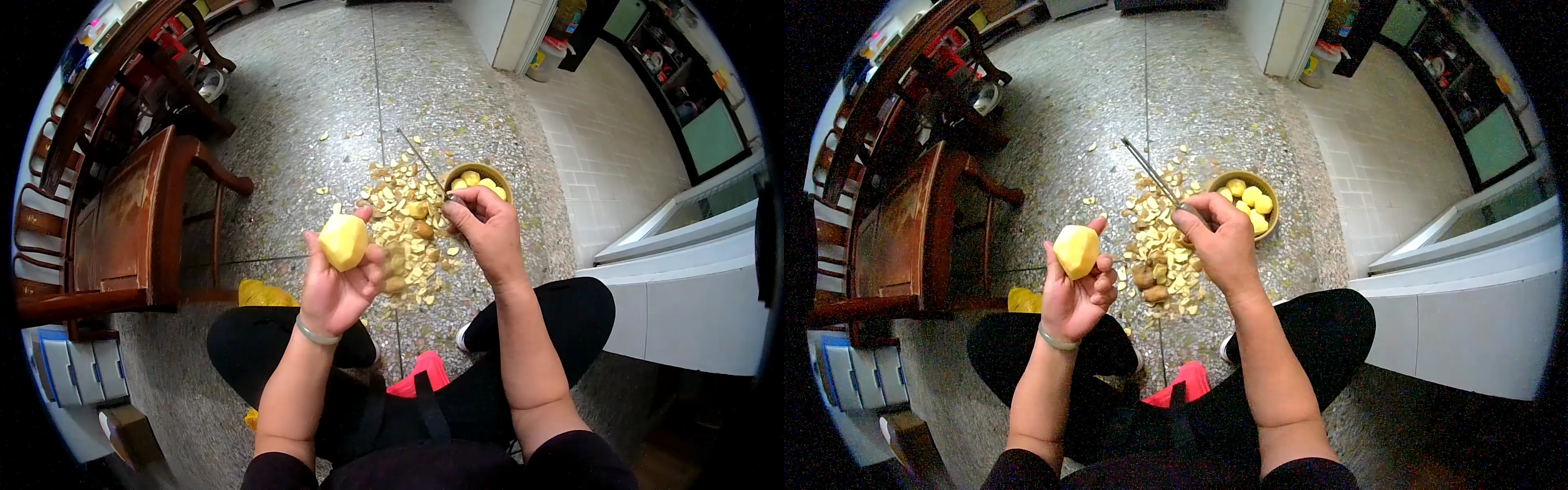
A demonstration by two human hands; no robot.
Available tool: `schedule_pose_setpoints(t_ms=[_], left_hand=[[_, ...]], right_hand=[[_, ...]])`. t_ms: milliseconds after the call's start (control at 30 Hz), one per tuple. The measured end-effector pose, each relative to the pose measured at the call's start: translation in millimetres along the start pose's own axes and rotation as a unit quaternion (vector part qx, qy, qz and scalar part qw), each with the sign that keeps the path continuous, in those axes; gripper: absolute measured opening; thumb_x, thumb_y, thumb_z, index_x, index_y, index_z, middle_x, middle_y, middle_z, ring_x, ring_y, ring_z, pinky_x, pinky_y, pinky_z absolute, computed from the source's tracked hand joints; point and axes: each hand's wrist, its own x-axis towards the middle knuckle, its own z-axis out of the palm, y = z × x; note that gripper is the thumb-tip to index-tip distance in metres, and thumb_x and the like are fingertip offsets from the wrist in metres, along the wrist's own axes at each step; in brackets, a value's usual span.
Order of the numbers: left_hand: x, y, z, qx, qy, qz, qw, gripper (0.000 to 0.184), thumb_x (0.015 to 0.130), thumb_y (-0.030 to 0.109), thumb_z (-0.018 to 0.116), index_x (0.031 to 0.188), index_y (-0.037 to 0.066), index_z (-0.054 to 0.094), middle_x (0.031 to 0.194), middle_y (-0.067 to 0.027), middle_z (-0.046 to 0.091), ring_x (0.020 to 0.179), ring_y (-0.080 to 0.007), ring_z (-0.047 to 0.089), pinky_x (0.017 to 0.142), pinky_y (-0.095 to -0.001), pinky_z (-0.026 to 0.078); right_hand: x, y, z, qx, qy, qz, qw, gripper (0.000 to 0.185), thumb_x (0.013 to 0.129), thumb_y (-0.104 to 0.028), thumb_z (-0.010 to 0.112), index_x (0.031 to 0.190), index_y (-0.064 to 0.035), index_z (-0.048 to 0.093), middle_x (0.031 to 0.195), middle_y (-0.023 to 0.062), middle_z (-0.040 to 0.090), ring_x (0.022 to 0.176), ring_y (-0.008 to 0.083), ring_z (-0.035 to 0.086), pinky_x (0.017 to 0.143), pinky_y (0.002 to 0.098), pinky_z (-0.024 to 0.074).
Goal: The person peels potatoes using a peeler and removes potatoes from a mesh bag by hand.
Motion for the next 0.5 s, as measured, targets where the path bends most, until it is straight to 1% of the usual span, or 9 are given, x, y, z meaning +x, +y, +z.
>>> schedule_pose_setpoints(t_ms=[33, 67, 133, 200, 267, 300, 333, 400, 500], left_hand=[[0.9, 0.4, 2.4, 0.011, -0.004, -0.004, 1.0, 0.072, 0.091, 0.065, 0.022, 0.144, 0.016, 0.024, 0.095, -0.0125, 0.061, 0.069, -0.0178, 0.054, 0.053, -0.0253, 0.042], [-0.4, -1.2, 7.6, 0.039, 0.059, 0.002, 0.997, 0.074, 0.09, 0.066, 0.022, 0.14, 0.013, 0.03, 0.085, -0.0093, 0.059, 0.062, -0.016, 0.05, 0.052, -0.0248, 0.041], [-0.2, -2.3, 2.3, 0.027, 0.027, 0.005, 0.999, 0.074, 0.09, 0.067, 0.023, 0.137, 0.01, 0.034, 0.082, -0.0077, 0.055, 0.062, -0.0147, 0.047, 0.051, -0.0242, 0.04], [-0.1, -1.7, 1.8, 0.014, -0.007, 0.008, 1.0, 0.075, 0.089, 0.067, 0.024, 0.134, 0.008, 0.037, 0.079, -0.0061, 0.052, 0.061, -0.0135, 0.044, 0.05, -0.0236, 0.039], [-0.8, -0.7, 5.0, -0.017, 0.018, 0.011, 1.0, 0.074, 0.09, 0.066, 0.028, 0.126, 0.003, 0.043, 0.078, -0.0044, 0.047, 0.061, -0.0121, 0.04, 0.05, -0.0222, 0.038], [-0.2, -1.2, 4.9, -0.016, 0.018, 0.01, 1.0, 0.074, 0.09, 0.066, 0.028, 0.126, 0.003, 0.043, 0.078, -0.0044, 0.047, 0.061, -0.0121, 0.04, 0.05, -0.0222, 0.038], [0.8, -2.2, 4.5, -0.008, 0.03, 0.018, 0.999, 0.074, 0.09, 0.065, 0.03, 0.126, 0.002, 0.044, 0.08, -0.0046, 0.047, 0.063, -0.012, 0.04, 0.051, -0.0216, 0.038], [2.1, -2.4, 0.0, 0.0, 0.042, 0.027, 0.999, 0.073, 0.09, 0.065, 0.033, 0.125, 0.002, 0.045, 0.083, -0.0049, 0.048, 0.065, -0.0119, 0.041, 0.051, -0.0211, 0.038], [3.4, -0.4, -7.5, 0.05, 0.032, 0.04, 0.997, 0.065, 0.092, 0.06, 0.035, 0.126, 0.006, 0.045, 0.094, -0.0064, 0.056, 0.072, -0.0125, 0.047, 0.057, -0.0221, 0.039]], right_hand=[[-0.2, 0.2, 0.8, 0.0, -0.001, 0.001, 1.0, 0.017, 0.082, -0.011, 0.067, 0.093, 0.001, 0.062, 0.077, 0.001, 0.063, 0.069, 0.0057, 0.056, 0.061, 0.0209, 0.046], [-0.5, 0.1, 1.5, 0.0, -0.008, 0.002, 1.0, 0.017, 0.082, -0.012, 0.068, 0.093, 0.0005, 0.062, 0.076, 0.0012, 0.063, 0.068, 0.0066, 0.056, 0.061, 0.0217, 0.0462], [-1.9, -0.8, 3.9, 0.0, -0.014, 0.003, 1.0, 0.017, 0.081, -0.012, 0.068, 0.093, 0.0, 0.063, 0.076, 0.0013, 0.063, 0.068, 0.0074, 0.057, 0.061, 0.0226, 0.0465], [-5.9, -2.7, 10.6, -0.111, -0.017, -0.129, 0.985, 0.018, 0.079, -0.012, 0.069, 0.093, -0.0014, 0.063, 0.074, 0.0037, 0.062, 0.066, 0.0099, 0.057, 0.061, 0.0251, 0.0464], [-11.6, -5.2, 18.5, -0.129, -0.036, -0.151, 0.979, 0.019, 0.078, -0.012, 0.07, 0.092, -0.002, 0.063, 0.073, 0.0052, 0.062, 0.066, 0.011, 0.058, 0.061, 0.0262, 0.0463], [-13.6, -5.5, 21.3, -0.147, -0.055, -0.173, 0.972, 0.019, 0.077, -0.012, 0.071, 0.092, -0.0025, 0.063, 0.073, 0.0067, 0.062, 0.065, 0.0122, 0.058, 0.06, 0.0272, 0.0463], [-14.6, -5.1, 22.4, -0.142, -0.07, -0.151, 0.976, 0.02, 0.076, -0.012, 0.072, 0.092, -0.0021, 0.063, 0.073, 0.0079, 0.062, 0.064, 0.0121, 0.058, 0.059, 0.0267, 0.0457], [-13.8, -1.3, 23.3, -0.132, -0.061, -0.138, 0.98, 0.02, 0.076, -0.012, 0.072, 0.092, -0.0021, 0.063, 0.073, 0.0076, 0.062, 0.064, 0.0121, 0.058, 0.059, 0.0264, 0.0456], [-12.1, 5.2, 23.9, -0.101, -0.04, -0.132, 0.985, 0.021, 0.076, -0.011, 0.072, 0.092, -0.002, 0.063, 0.073, 0.0066, 0.062, 0.063, 0.0117, 0.057, 0.058, 0.0259, 0.0452]])
